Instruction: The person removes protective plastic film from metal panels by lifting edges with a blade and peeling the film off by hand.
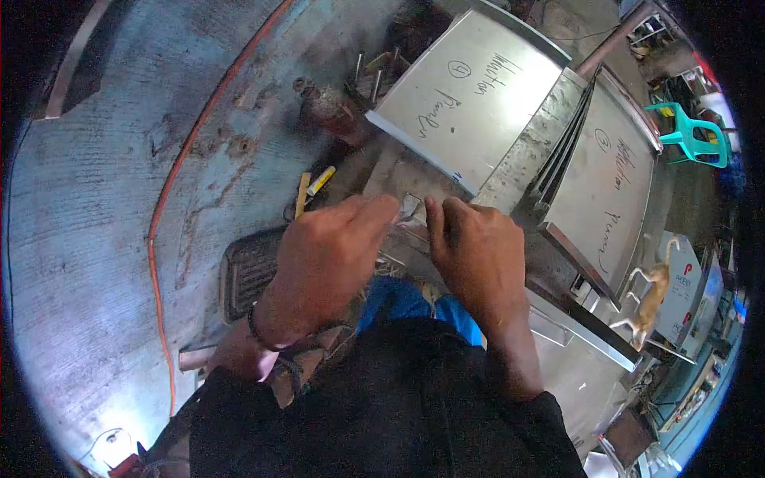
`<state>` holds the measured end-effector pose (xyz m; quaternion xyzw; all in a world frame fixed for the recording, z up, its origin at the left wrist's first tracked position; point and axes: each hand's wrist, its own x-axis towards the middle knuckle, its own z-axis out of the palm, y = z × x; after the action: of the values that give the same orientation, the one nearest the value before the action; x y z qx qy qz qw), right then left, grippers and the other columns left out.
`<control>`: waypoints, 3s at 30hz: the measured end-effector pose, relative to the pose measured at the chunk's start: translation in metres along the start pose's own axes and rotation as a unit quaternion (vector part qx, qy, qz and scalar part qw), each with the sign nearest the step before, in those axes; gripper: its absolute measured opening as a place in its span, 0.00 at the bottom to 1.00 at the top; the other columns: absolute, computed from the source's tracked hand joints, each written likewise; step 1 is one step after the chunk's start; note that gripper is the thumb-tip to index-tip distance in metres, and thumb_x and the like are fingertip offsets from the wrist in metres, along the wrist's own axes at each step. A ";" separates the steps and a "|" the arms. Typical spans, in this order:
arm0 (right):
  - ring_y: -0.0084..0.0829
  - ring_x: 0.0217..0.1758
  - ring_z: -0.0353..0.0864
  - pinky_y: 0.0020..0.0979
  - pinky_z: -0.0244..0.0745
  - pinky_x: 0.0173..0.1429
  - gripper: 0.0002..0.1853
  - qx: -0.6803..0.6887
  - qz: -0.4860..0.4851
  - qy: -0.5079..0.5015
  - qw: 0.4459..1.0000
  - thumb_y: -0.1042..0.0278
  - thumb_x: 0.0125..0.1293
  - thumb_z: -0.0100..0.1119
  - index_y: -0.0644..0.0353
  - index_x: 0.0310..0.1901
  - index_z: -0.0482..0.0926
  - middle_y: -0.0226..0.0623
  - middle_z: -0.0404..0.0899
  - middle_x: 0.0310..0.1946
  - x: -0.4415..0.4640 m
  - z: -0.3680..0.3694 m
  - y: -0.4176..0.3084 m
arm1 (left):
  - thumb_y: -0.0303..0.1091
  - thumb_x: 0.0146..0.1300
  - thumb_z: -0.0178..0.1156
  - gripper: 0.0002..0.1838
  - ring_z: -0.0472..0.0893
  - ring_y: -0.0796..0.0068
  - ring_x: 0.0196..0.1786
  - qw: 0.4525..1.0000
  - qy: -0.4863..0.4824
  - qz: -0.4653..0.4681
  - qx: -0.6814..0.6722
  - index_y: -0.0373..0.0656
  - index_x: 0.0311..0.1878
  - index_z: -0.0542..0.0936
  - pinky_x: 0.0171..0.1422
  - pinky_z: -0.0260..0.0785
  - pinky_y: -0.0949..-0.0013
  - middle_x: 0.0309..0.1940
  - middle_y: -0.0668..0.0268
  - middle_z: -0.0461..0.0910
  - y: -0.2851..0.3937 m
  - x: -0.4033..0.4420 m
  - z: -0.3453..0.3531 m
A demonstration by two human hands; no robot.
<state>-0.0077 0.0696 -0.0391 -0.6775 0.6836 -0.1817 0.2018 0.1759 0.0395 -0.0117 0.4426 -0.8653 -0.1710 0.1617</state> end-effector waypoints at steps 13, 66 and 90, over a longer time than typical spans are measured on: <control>0.51 0.23 0.84 0.48 0.79 0.29 0.22 -0.010 0.003 -0.016 1.000 0.54 0.74 0.51 0.59 0.27 0.80 0.51 0.79 0.18 0.001 -0.001 -0.001 | 0.30 0.65 0.62 0.06 0.83 0.52 0.31 1.000 0.000 -0.021 -0.015 0.44 0.44 0.78 0.31 0.75 0.55 0.28 0.57 0.79 0.005 -0.009 -0.002; 0.54 0.27 0.83 0.49 0.79 0.36 0.22 -0.036 0.039 -0.026 0.998 0.54 0.74 0.51 0.61 0.27 0.80 0.51 0.80 0.21 0.004 -0.001 -0.007 | 0.28 0.68 0.60 0.06 0.84 0.48 0.34 0.979 0.044 -0.146 -0.135 0.38 0.45 0.79 0.35 0.75 0.56 0.32 0.50 0.81 0.022 -0.032 0.027; 0.57 0.26 0.84 0.52 0.81 0.33 0.24 0.001 0.007 -0.057 0.998 0.52 0.75 0.50 0.62 0.27 0.83 0.56 0.81 0.21 0.004 -0.001 0.003 | 0.32 0.71 0.57 0.07 0.83 0.44 0.33 0.959 0.139 -0.240 -0.054 0.42 0.47 0.74 0.31 0.75 0.50 0.29 0.50 0.81 0.068 -0.029 0.037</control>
<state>-0.0112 0.0658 -0.0398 -0.6819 0.6755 -0.1418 0.2420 0.1278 0.1063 -0.0181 0.6471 -0.6922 -0.1881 0.2582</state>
